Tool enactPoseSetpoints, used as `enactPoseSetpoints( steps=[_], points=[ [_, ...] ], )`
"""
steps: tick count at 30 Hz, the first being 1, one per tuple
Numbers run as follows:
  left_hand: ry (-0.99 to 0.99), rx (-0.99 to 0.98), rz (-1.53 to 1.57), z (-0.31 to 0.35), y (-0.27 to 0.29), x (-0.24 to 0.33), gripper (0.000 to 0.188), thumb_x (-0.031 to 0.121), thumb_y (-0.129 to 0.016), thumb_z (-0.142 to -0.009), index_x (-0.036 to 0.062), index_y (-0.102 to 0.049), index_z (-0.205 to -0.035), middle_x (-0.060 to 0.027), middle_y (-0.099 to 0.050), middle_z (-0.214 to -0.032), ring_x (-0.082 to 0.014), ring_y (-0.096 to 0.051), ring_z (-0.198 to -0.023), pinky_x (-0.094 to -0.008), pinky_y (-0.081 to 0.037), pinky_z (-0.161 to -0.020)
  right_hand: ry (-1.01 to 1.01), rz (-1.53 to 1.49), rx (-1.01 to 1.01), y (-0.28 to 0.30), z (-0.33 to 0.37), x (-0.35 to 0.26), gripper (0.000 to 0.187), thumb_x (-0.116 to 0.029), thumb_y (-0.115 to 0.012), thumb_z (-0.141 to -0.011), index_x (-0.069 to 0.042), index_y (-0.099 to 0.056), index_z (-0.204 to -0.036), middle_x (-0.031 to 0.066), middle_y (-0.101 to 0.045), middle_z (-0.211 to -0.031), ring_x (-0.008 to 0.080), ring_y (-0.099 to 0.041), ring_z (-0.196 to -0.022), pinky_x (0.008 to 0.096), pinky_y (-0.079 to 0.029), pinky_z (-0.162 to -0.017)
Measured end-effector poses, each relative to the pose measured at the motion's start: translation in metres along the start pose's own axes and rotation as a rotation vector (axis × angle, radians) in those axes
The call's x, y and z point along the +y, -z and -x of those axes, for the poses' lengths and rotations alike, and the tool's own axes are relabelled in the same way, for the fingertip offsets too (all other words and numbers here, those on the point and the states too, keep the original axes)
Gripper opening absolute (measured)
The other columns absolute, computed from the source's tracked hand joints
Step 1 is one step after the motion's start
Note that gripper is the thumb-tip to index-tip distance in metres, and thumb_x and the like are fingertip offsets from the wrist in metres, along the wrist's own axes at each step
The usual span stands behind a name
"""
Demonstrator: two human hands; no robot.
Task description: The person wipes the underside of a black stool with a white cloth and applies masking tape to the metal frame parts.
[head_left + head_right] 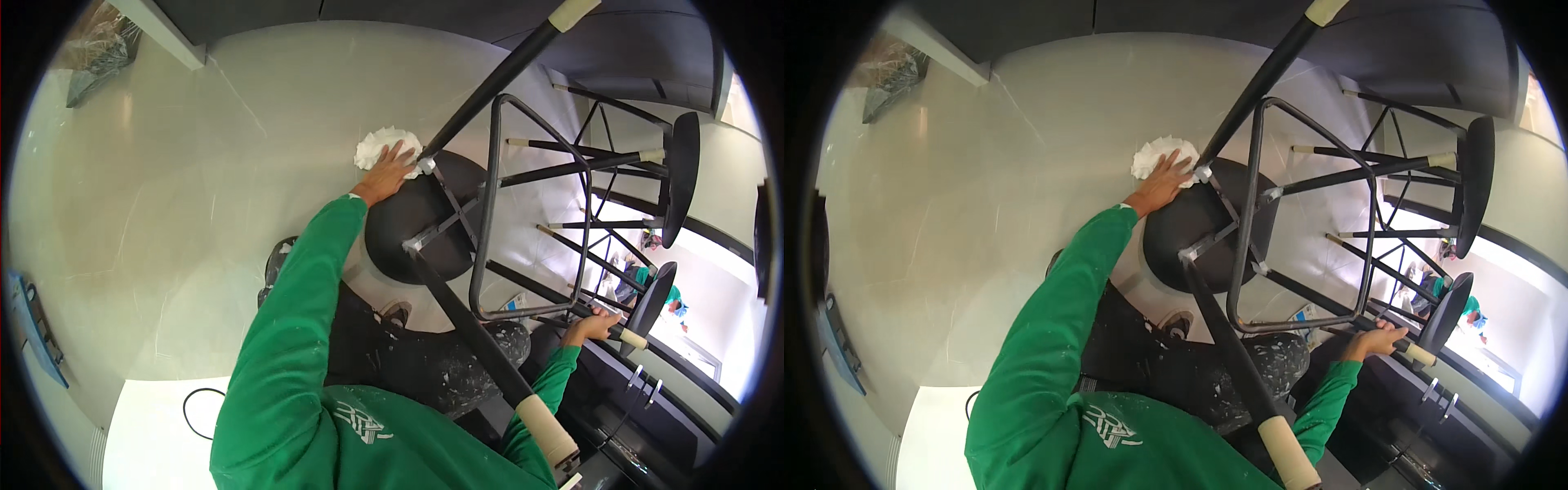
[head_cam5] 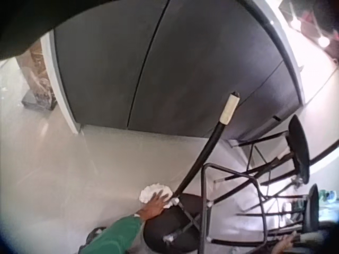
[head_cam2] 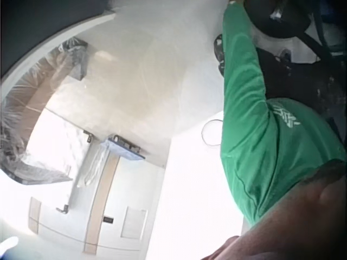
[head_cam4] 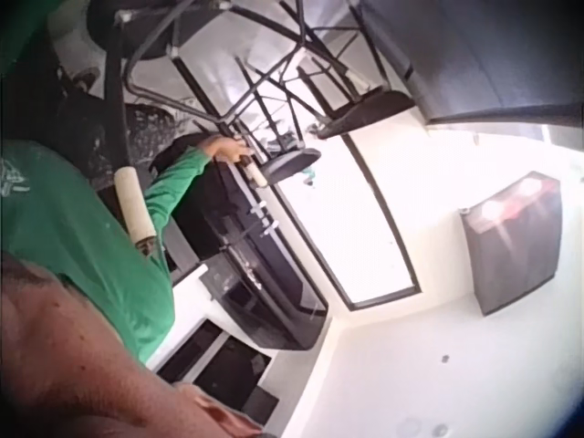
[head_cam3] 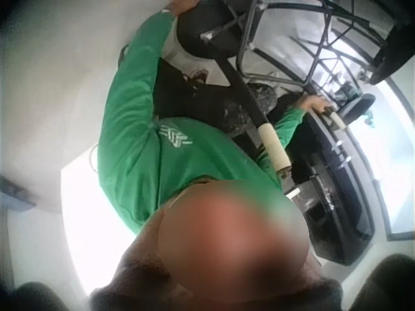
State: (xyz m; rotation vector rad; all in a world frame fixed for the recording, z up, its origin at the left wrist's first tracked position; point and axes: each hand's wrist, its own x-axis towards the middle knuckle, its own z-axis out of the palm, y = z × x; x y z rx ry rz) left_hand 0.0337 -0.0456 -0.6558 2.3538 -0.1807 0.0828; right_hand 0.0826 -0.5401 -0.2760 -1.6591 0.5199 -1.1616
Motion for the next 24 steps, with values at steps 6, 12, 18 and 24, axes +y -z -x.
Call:
enactPoseSetpoints(
  steps=[6,12,18,24],
  points=[
    [-0.498,-0.284,0.063,0.112,-0.004,0.027,0.060,0.018,-0.066,-0.087,0.0182,-0.055,-0.145,-0.0024,-0.033,-0.167,-0.0348,-0.019,-0.158,-0.0657,-0.018,-0.126,0.037,-0.033,0.027,-0.006,0.009,-0.001,0.041,-0.033,-0.067,-0.102,0.004,-0.057,-0.089,0.0084,-0.053,-0.061,0.0173,-0.048,-0.047,0.0342,-0.045,-0.044],
    [-0.257,-0.531,0.114,0.175,0.010,0.026,0.034,0.021,-0.061,-0.091,0.0119,-0.069,-0.123,-0.0133,-0.064,-0.133,-0.0401,-0.054,-0.131,-0.0566,-0.043,-0.109,-0.020,-0.034,-0.018,-0.001,-0.001,0.001,0.043,-0.033,-0.066,-0.103,0.008,-0.055,-0.105,0.0060,-0.054,-0.062,0.0160,-0.049,-0.049,0.0306,-0.045,-0.046],
    [0.448,0.299,0.620,0.088,0.059,0.067,0.032,0.016,-0.050,-0.101,-0.0002,-0.062,-0.126,-0.0310,-0.064,-0.125,-0.0513,-0.059,-0.115,-0.0533,-0.050,-0.093,-0.021,-0.070,-0.037,0.014,0.001,-0.011,0.044,-0.029,-0.063,-0.104,-0.002,-0.046,-0.135,0.0006,-0.044,-0.062,0.0131,-0.044,-0.048,0.0289,-0.042,-0.042],
    [-0.059,-0.135,0.121,0.118,-0.029,0.071,0.060,-0.004,-0.054,-0.086,0.0070,-0.055,-0.145,-0.0170,-0.045,-0.159,-0.0454,-0.020,-0.155,-0.0684,-0.025,-0.120,-0.006,-0.099,-0.068,-0.007,0.004,-0.005,0.038,-0.033,-0.064,-0.104,0.004,-0.053,-0.104,0.0009,-0.042,-0.058,0.0138,-0.042,-0.047,0.0310,-0.038,-0.042]
  ],
)
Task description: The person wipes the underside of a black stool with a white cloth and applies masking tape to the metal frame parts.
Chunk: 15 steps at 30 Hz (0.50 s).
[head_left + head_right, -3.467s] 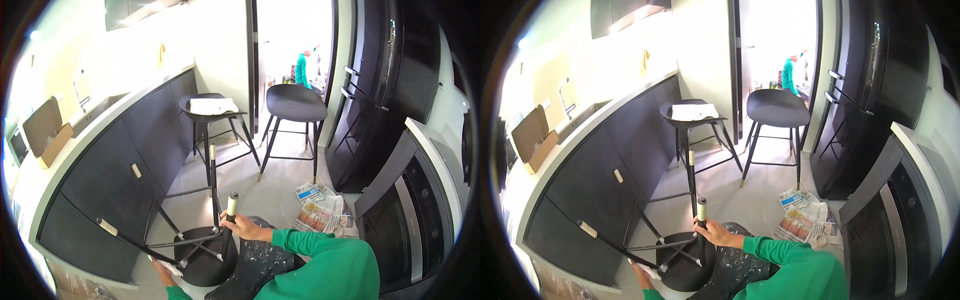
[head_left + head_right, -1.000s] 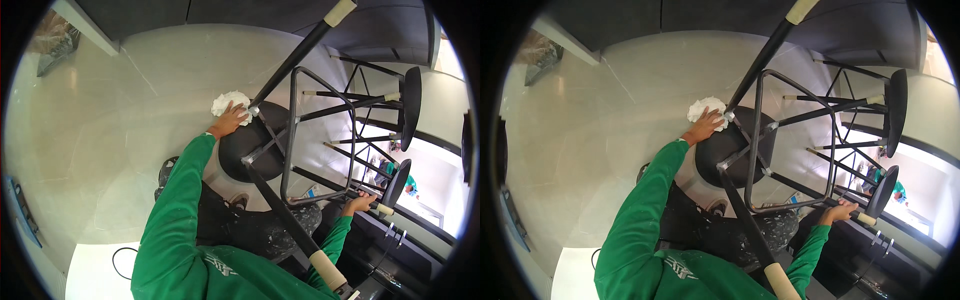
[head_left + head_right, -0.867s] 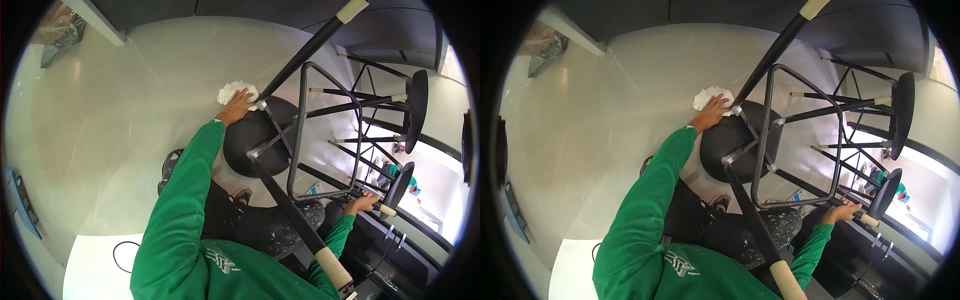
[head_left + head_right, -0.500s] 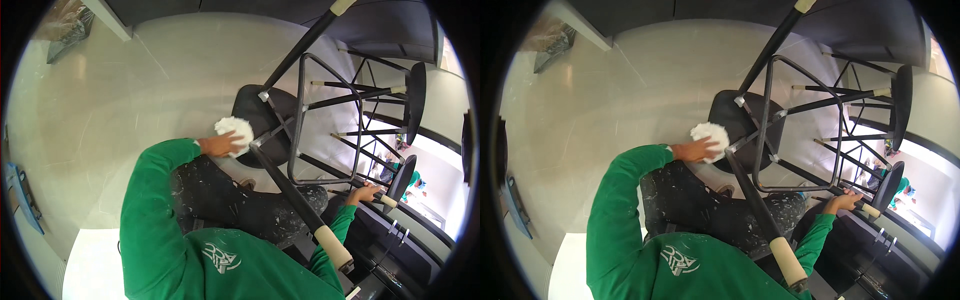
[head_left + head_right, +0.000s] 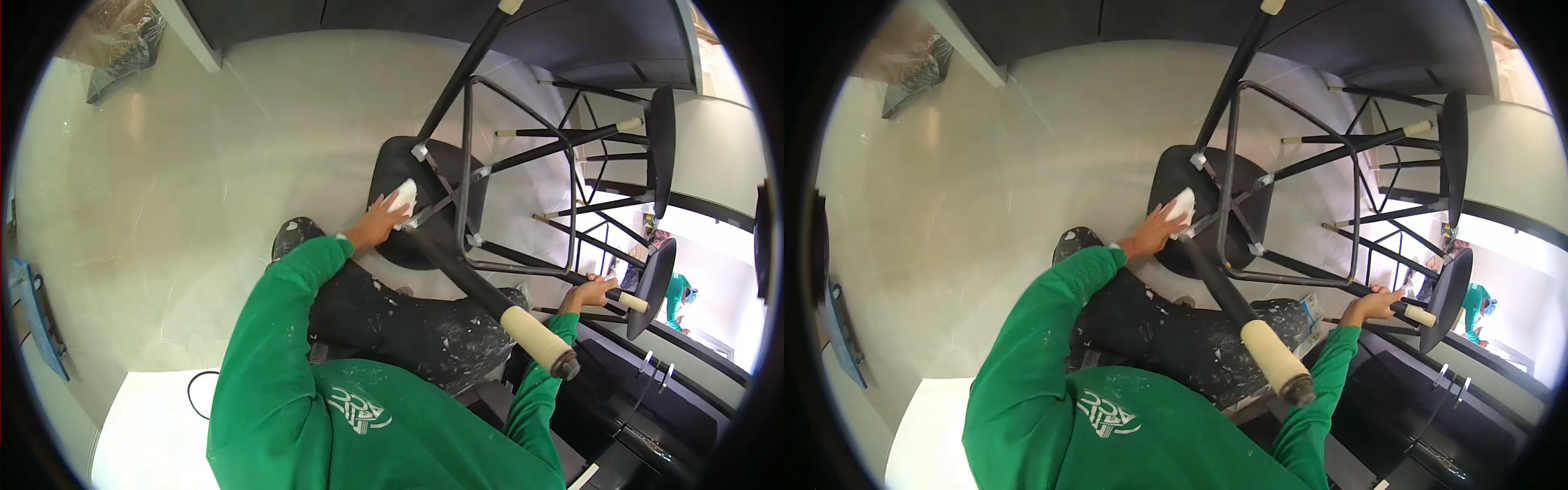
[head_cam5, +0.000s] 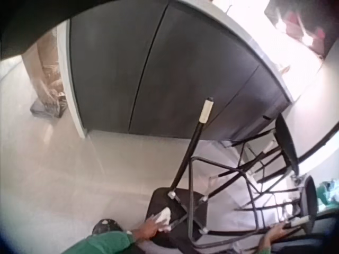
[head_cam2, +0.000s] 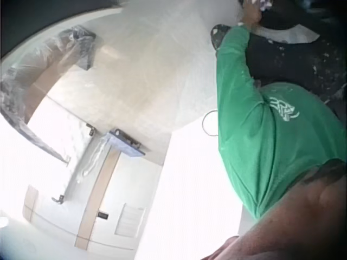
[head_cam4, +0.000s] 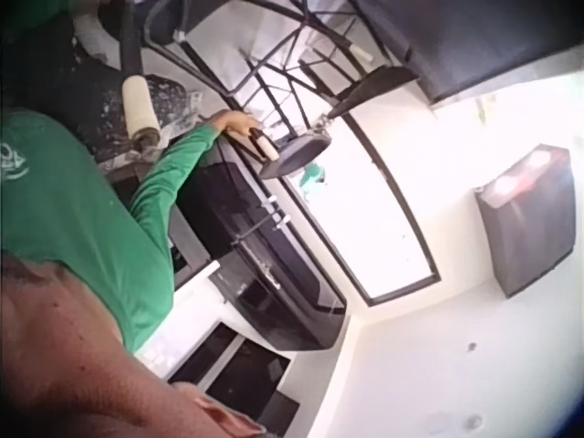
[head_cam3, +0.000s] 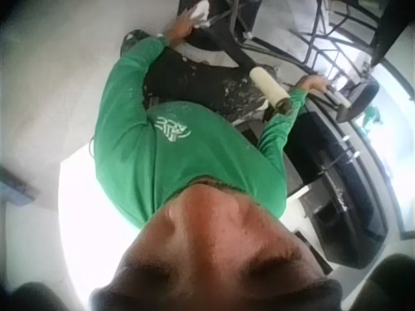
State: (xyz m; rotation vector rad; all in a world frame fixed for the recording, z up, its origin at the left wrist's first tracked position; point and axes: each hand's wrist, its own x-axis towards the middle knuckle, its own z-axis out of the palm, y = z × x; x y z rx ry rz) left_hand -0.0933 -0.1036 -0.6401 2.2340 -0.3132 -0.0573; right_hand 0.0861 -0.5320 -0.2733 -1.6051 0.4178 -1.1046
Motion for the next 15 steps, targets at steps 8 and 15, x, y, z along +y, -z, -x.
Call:
enactPoseSetpoints(
  steps=[8,15],
  points=[
    [0.153,-0.500,0.096,0.071,0.021,0.010,0.047,0.010,-0.060,-0.087,-0.0028,-0.060,-0.132,-0.0285,-0.067,-0.119,-0.0483,-0.061,-0.120,-0.0539,-0.053,-0.095,-0.016,-0.022,0.051,0.001,0.010,-0.001,0.034,-0.024,-0.065,-0.102,0.008,-0.055,-0.104,0.0029,-0.047,-0.062,0.0113,-0.043,-0.049,0.0277,-0.039,-0.043],
    [0.957,0.429,1.337,0.021,-0.098,0.082,0.037,0.014,-0.058,-0.094,0.0031,-0.061,-0.129,-0.0208,-0.068,-0.120,-0.0416,-0.066,-0.113,-0.0495,-0.052,-0.099,-0.018,-0.018,0.024,0.004,0.015,-0.017,0.032,-0.025,-0.063,-0.105,0.003,-0.054,-0.092,0.0048,-0.051,-0.059,0.0139,-0.047,-0.047,0.0296,-0.042,-0.043]
  ],
)
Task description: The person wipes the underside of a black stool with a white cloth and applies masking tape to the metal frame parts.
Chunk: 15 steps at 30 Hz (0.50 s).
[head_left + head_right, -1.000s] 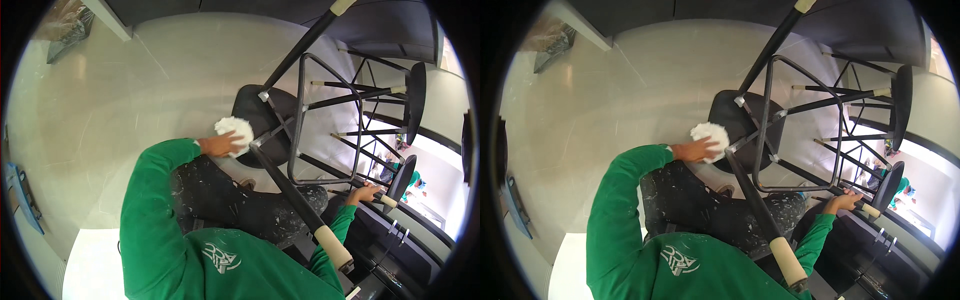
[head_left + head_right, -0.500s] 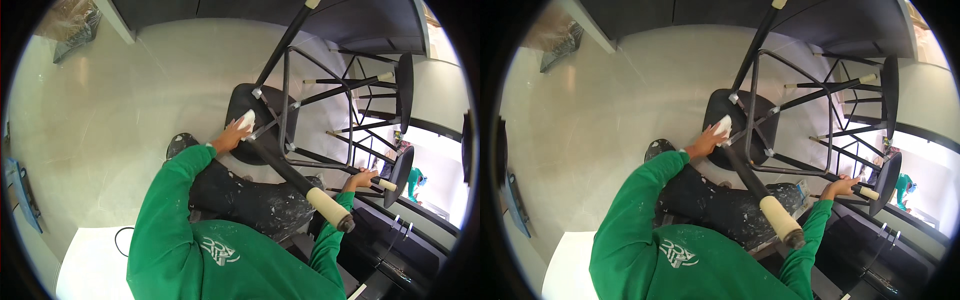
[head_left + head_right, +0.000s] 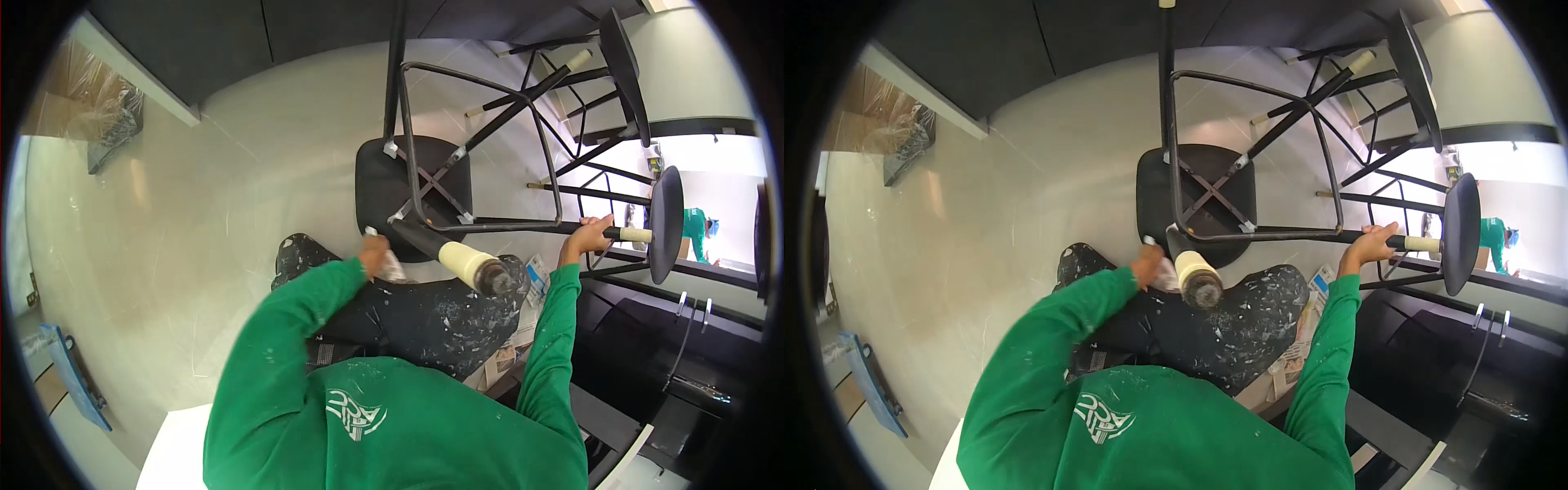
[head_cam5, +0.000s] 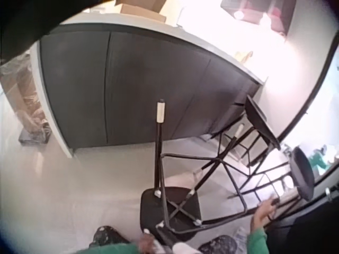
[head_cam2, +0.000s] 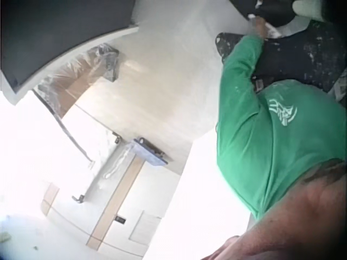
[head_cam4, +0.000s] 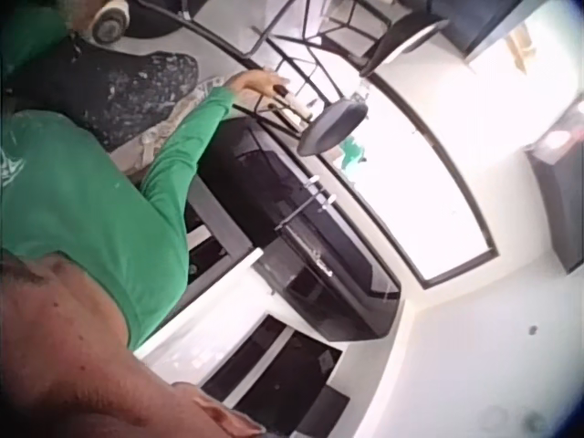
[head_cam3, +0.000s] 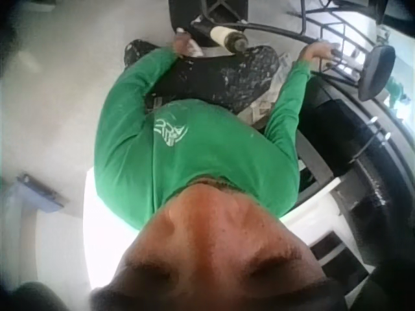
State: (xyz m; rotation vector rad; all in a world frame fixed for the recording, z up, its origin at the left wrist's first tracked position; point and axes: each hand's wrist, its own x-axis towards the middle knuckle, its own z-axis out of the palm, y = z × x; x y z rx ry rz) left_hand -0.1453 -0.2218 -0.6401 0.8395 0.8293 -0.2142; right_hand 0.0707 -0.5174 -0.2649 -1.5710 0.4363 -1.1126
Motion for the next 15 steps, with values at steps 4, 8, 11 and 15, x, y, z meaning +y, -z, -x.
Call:
enactPoseSetpoints(
  steps=[4,8,11,15],
  points=[
    [0.300,-0.207,0.695,-0.043,-0.091,-0.070,0.035,0.014,-0.056,-0.097,0.0022,-0.058,-0.130,-0.0180,-0.065,-0.127,-0.0397,-0.064,-0.117,-0.0518,-0.050,-0.104,-0.008,-0.046,0.006,-0.016,0.003,0.009,0.034,-0.027,-0.063,-0.105,0.002,-0.057,-0.090,0.0036,-0.050,-0.060,0.0123,-0.048,-0.049,0.0288,-0.041,-0.044],
    [0.281,-0.217,0.714,-0.066,-0.051,-0.084,0.033,0.014,-0.054,-0.101,0.0011,-0.057,-0.131,-0.0162,-0.064,-0.131,-0.0369,-0.063,-0.120,-0.0521,-0.049,-0.107,-0.018,-0.125,-0.050,-0.031,0.020,0.016,0.032,-0.023,-0.063,-0.105,-0.003,-0.052,-0.084,0.0013,-0.046,-0.059,0.0115,-0.045,-0.048,0.0290,-0.042,-0.044],
    [0.112,-0.112,0.282,-0.043,0.023,-0.067,0.034,0.017,-0.054,-0.101,-0.0002,-0.061,-0.130,-0.0174,-0.066,-0.129,-0.0328,-0.065,-0.118,-0.0479,-0.050,-0.105,0.047,-0.157,-0.057,0.005,-0.005,0.018,0.039,-0.021,-0.063,-0.105,-0.008,-0.044,-0.074,-0.0008,-0.041,-0.057,0.0107,-0.040,-0.045,0.0297,-0.039,-0.043],
    [-0.443,0.167,-0.394,-0.070,0.125,0.065,0.036,0.021,-0.055,-0.102,-0.0021,-0.066,-0.128,-0.0188,-0.070,-0.125,-0.0274,-0.067,-0.115,-0.0423,-0.052,-0.101,0.026,-0.227,-0.058,-0.013,0.005,0.011,0.027,-0.019,-0.065,-0.104,-0.003,-0.053,-0.085,-0.0005,-0.044,-0.058,0.0092,-0.041,-0.046,0.0276,-0.037,-0.042]
  ],
)
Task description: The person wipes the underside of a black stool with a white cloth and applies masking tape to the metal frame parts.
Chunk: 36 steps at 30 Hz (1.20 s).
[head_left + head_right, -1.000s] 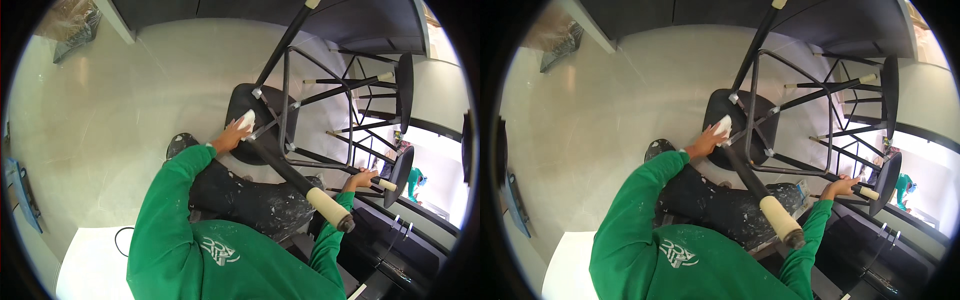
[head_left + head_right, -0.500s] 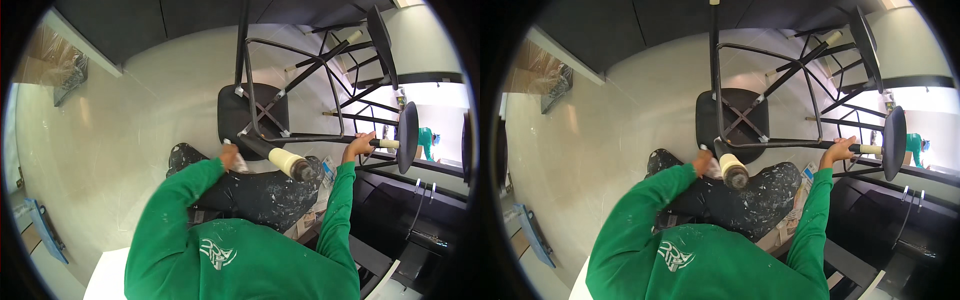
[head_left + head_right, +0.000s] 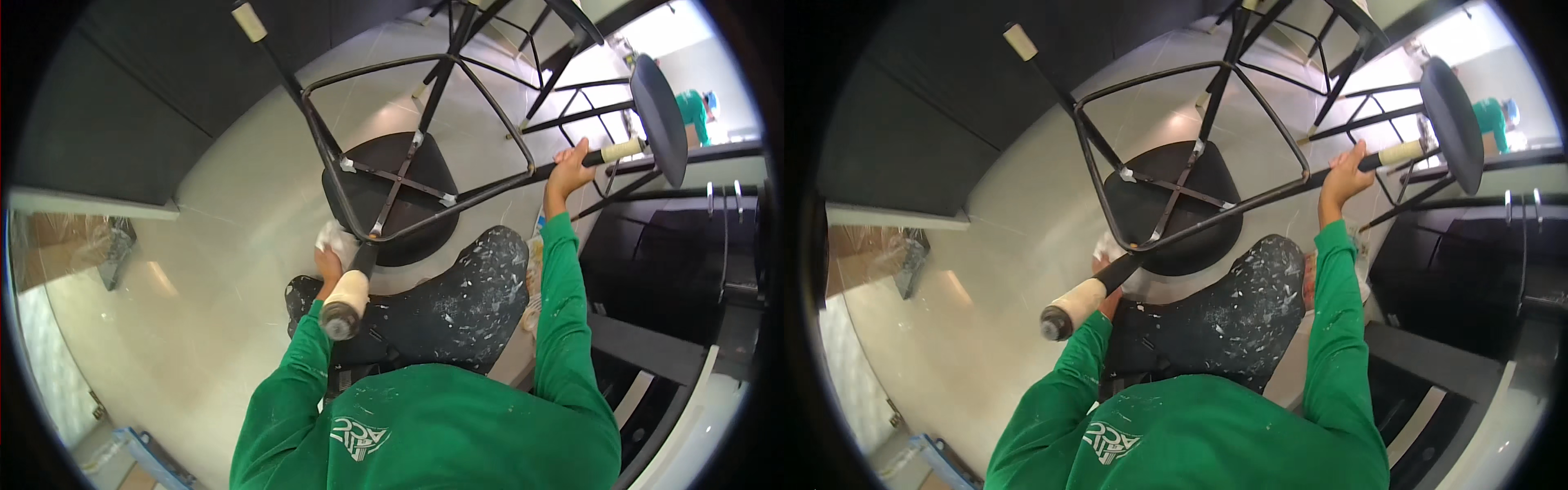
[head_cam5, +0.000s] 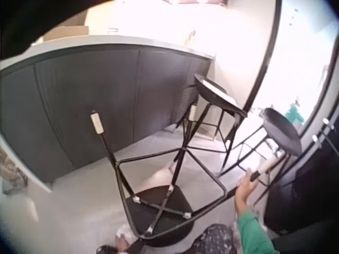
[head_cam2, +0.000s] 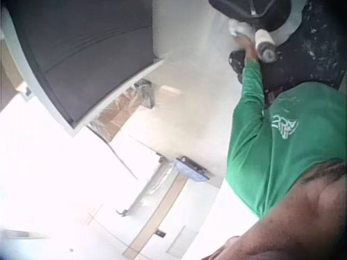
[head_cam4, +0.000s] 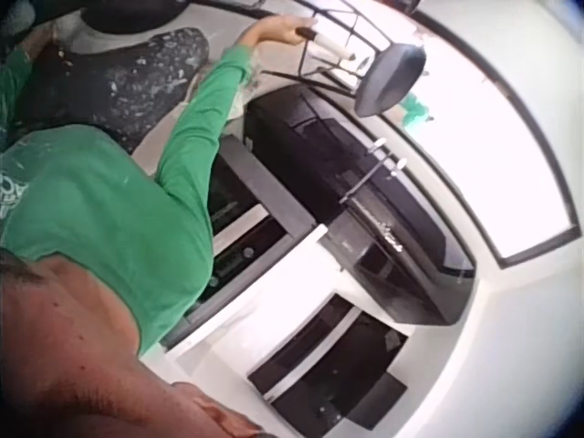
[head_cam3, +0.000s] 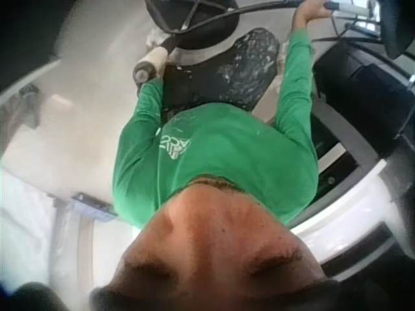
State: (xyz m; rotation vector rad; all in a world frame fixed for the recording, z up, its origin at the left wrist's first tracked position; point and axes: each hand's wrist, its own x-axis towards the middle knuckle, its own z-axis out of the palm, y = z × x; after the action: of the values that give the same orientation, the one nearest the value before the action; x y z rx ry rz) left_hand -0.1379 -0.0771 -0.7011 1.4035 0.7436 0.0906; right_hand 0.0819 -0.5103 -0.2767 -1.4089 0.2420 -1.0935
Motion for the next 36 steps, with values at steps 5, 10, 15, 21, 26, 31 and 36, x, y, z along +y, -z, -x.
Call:
enactPoseSetpoints(
  steps=[5,10,15,21,26,31,36],
  points=[
    [0.288,-0.375,0.356,-0.053,-0.094,0.071,0.029,0.019,-0.056,-0.103,0.0034,-0.065,-0.126,-0.0044,-0.072,-0.100,-0.0145,-0.068,-0.086,-0.0305,-0.054,-0.077,-0.022,0.022,-0.044,0.013,-0.004,-0.002,0.027,-0.018,-0.064,-0.104,-0.004,-0.050,-0.085,0.0010,-0.047,-0.060,0.0102,-0.045,-0.047,0.0282,-0.040,-0.043],
    [0.101,-0.641,-0.220,-0.089,-0.136,0.078,0.037,0.016,-0.049,-0.107,-0.0001,-0.056,-0.140,-0.0084,-0.068,-0.126,-0.0200,-0.067,-0.111,-0.0367,-0.051,-0.100,0.004,0.023,-0.048,-0.001,0.007,-0.010,0.028,-0.018,-0.063,-0.105,-0.005,-0.049,-0.084,0.0009,-0.046,-0.059,0.0104,-0.045,-0.046,0.0290,-0.041,-0.045],
    [0.003,-0.874,-0.260,-0.058,-0.120,0.081,0.044,0.014,-0.051,-0.106,-0.0014,-0.050,-0.147,-0.0100,-0.064,-0.137,-0.0202,-0.061,-0.122,-0.0356,-0.046,-0.108,0.043,0.097,-0.059,0.018,-0.001,-0.011,0.028,-0.018,-0.063,-0.105,-0.005,-0.049,-0.084,0.0004,-0.045,-0.057,0.0109,-0.044,-0.046,0.0301,-0.042,-0.047],
    [0.044,-1.170,-0.564,-0.052,-0.063,0.139,0.042,0.016,-0.059,-0.100,-0.0005,-0.059,-0.139,-0.0119,-0.068,-0.127,-0.0198,-0.062,-0.114,-0.0353,-0.047,-0.103,0.008,0.004,-0.018,0.017,0.006,-0.025,0.030,-0.017,-0.065,-0.104,-0.006,-0.046,-0.082,0.0006,-0.046,-0.060,0.0095,-0.044,-0.048,0.0277,-0.039,-0.045],
    [-0.183,-0.746,-0.360,-0.045,-0.134,0.188,0.041,0.010,-0.055,-0.099,-0.0021,-0.060,-0.138,-0.0174,-0.068,-0.129,-0.0272,-0.063,-0.121,-0.0411,-0.048,-0.106,0.032,0.042,-0.039,0.027,0.007,-0.026,0.029,-0.016,-0.065,-0.103,-0.006,-0.047,-0.083,0.0004,-0.046,-0.060,0.0090,-0.044,-0.048,0.0272,-0.039,-0.045],
    [-0.749,-0.684,-0.699,-0.094,-0.139,0.170,0.061,-0.002,-0.045,-0.090,-0.0006,-0.047,-0.150,-0.0279,-0.045,-0.154,-0.0540,-0.030,-0.147,-0.0610,-0.026,-0.122,-0.022,-0.116,-0.040,-0.025,0.021,-0.041,0.029,-0.015,-0.064,-0.104,-0.006,-0.047,-0.082,0.0004,-0.047,-0.061,0.0090,-0.045,-0.048,0.0270,-0.039,-0.045],
    [-0.621,-1.258,-0.877,-0.048,-0.164,0.175,0.052,-0.003,-0.044,-0.091,0.0119,-0.064,-0.136,-0.0154,-0.061,-0.143,-0.0368,-0.049,-0.141,-0.0495,-0.030,-0.123,0.011,-0.029,-0.035,0.000,0.016,-0.033,0.030,-0.016,-0.065,-0.104,-0.006,-0.047,-0.081,0.0004,-0.046,-0.061,0.0091,-0.045,-0.048,0.0271,-0.038,-0.045]
  ],
)
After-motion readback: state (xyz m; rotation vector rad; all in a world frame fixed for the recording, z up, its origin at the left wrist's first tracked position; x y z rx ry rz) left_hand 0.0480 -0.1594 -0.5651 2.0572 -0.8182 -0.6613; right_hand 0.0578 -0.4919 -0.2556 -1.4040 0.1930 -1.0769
